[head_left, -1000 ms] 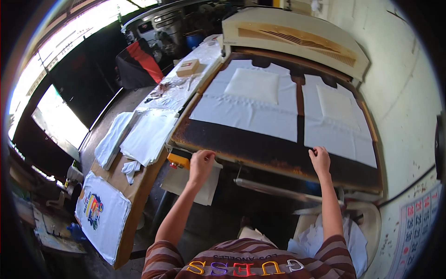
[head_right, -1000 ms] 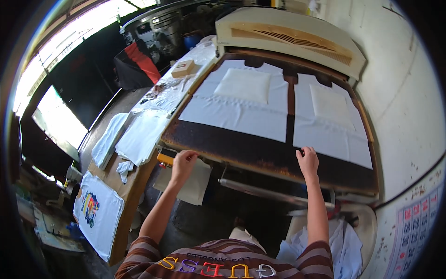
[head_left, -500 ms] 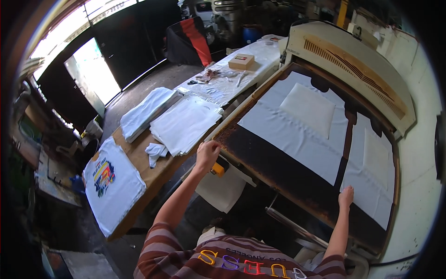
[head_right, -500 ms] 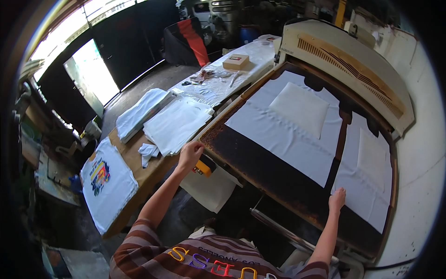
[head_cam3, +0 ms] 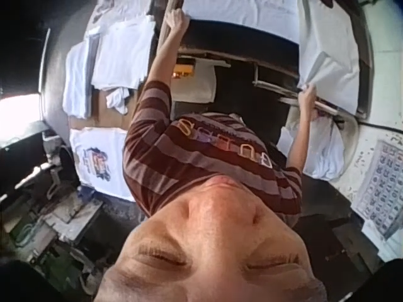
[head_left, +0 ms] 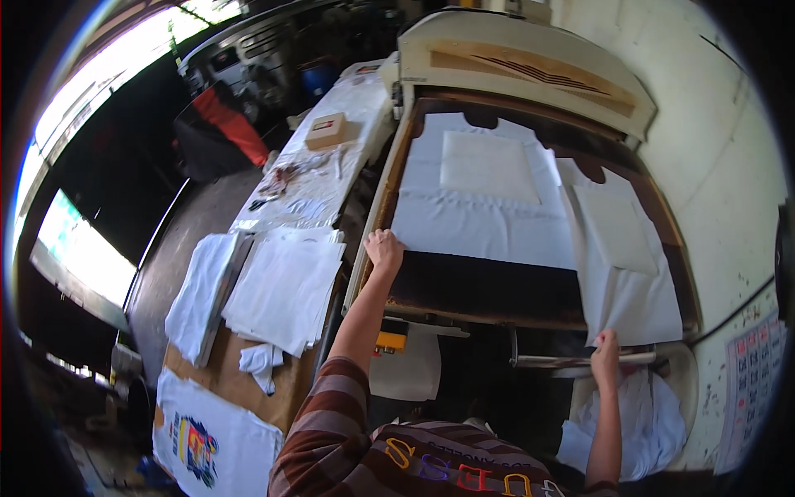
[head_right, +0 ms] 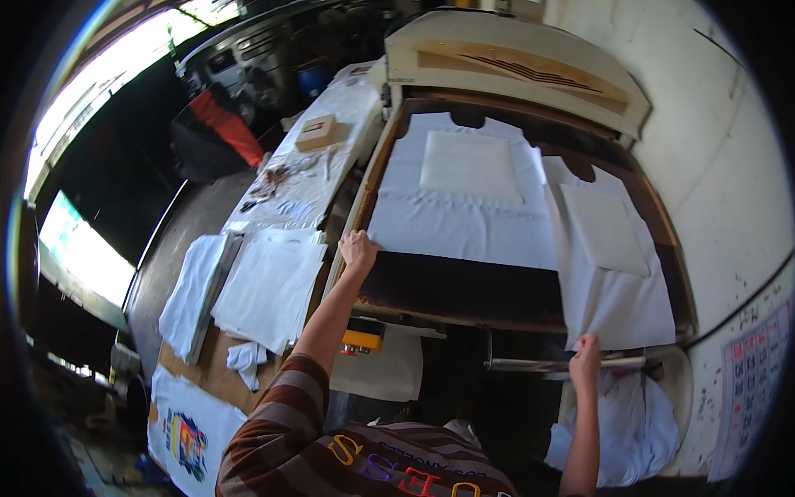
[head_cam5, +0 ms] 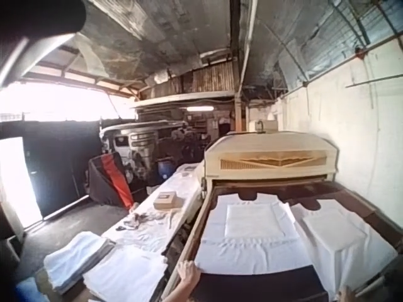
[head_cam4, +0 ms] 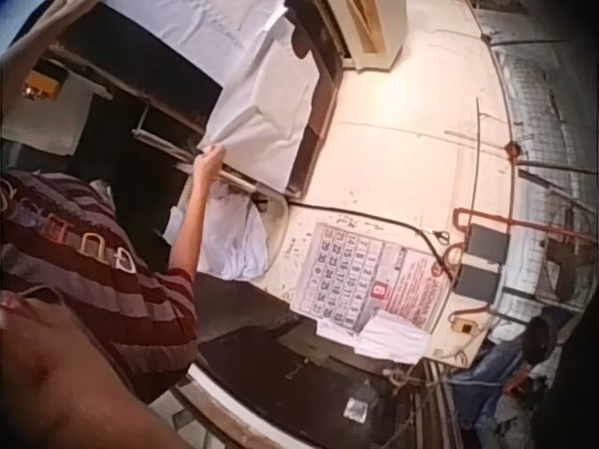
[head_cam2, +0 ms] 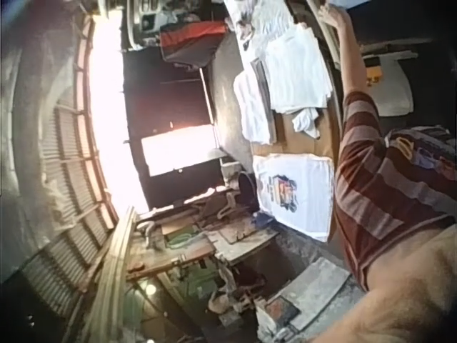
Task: Operating a heat press and organizing printed shirts and transfer sheets at a workstation.
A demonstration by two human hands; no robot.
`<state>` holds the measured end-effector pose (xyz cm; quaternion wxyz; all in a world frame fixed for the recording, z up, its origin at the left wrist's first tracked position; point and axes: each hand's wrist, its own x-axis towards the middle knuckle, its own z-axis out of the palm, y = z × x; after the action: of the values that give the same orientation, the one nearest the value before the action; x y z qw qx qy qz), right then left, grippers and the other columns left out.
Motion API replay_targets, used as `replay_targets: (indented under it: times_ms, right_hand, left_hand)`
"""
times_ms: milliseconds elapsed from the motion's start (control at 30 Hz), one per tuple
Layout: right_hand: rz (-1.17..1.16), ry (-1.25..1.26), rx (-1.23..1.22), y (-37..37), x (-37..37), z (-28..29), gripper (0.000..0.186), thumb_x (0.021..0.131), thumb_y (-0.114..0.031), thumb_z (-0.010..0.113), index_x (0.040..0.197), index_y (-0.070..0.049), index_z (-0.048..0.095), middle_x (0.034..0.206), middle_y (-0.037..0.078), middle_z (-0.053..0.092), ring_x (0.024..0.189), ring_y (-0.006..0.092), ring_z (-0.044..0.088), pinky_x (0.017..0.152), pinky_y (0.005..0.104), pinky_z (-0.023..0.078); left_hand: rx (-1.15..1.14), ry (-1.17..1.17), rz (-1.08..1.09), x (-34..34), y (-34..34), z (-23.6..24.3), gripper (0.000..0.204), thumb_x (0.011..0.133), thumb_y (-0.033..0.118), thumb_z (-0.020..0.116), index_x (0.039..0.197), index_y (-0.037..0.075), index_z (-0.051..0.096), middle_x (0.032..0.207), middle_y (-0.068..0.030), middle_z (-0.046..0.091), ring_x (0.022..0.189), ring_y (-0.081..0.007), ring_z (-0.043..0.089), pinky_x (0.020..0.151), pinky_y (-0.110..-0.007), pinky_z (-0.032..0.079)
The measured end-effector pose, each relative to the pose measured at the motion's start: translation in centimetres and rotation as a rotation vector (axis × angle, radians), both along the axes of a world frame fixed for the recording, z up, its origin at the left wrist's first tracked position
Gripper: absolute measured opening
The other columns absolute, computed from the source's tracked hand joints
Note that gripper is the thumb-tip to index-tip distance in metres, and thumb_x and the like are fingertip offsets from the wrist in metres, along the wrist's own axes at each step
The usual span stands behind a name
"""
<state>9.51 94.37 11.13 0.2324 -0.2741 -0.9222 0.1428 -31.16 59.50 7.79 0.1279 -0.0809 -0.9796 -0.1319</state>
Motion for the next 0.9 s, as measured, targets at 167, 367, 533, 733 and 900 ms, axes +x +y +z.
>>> replay_targets:
  times_ms: [167,367,533,733,900]
  right_hand:
    - [-0.019,0.06,-0.086,-7.2,2.4,-0.2,0.008,0.076,0.005,0.045,0.081,0.0,0.041,0.08,0.018,0.046,0.079,0.0366,0.046,0.069,0.0419,0.037]
    - [-0.031,0.083,-0.111,-9.7,1.1,-0.5,0.009,0.076,0.006,0.045,0.082,0.0,0.04,0.081,0.018,0.046,0.078,0.0372,0.046,0.068,0.0431,0.037]
    - [0.017,-0.084,-0.045,-12.8,0.3,0.8,0.009,0.076,0.004,0.047,0.08,0.0,0.04,0.082,0.017,0.046,0.082,0.0357,0.048,0.07,0.0429,0.039]
    - [0.219,-0.196,-0.015,-15.8,-0.9,1.3,0.007,0.074,0.003,0.048,0.079,0.001,0.045,0.084,0.017,0.049,0.086,0.0349,0.049,0.074,0.0411,0.041]
    - [0.412,-0.228,-0.12,-13.3,-3.5,2.7,0.004,0.077,-0.004,0.049,0.079,-0.001,0.048,0.085,0.016,0.051,0.084,0.0341,0.052,0.073,0.0412,0.043]
  left_hand:
    - [-0.117,-0.015,-0.046,-1.5,-0.4,-0.3,0.017,0.079,0.01,0.048,0.081,0.009,0.065,0.088,-0.0073,0.061,0.091,-0.0237,0.054,0.08,-0.035,0.037]
    - [0.115,-0.064,-0.225,1.5,-2.3,1.4,0.019,0.065,0.021,0.066,0.072,0.004,0.064,0.081,-0.0106,0.063,0.082,-0.028,0.058,0.074,-0.039,0.042]
    - [0.448,-0.171,-0.426,11.4,-9.9,5.4,0.017,0.066,0.016,0.062,0.069,0.0,0.062,0.067,-0.0155,0.06,0.065,-0.0287,0.06,0.061,-0.035,0.047]
    - [0.431,-0.44,-0.204,21.6,-20.2,4.4,0.018,0.066,0.017,0.063,0.071,-0.001,0.062,0.065,-0.0145,0.06,0.06,-0.0262,0.059,0.06,-0.033,0.046]
    - [0.45,-0.454,-0.108,23.4,-23.1,2.8,0.02,0.072,0.02,0.063,0.078,0.0,0.063,0.068,-0.0133,0.061,0.061,-0.0215,0.059,0.059,-0.031,0.045]
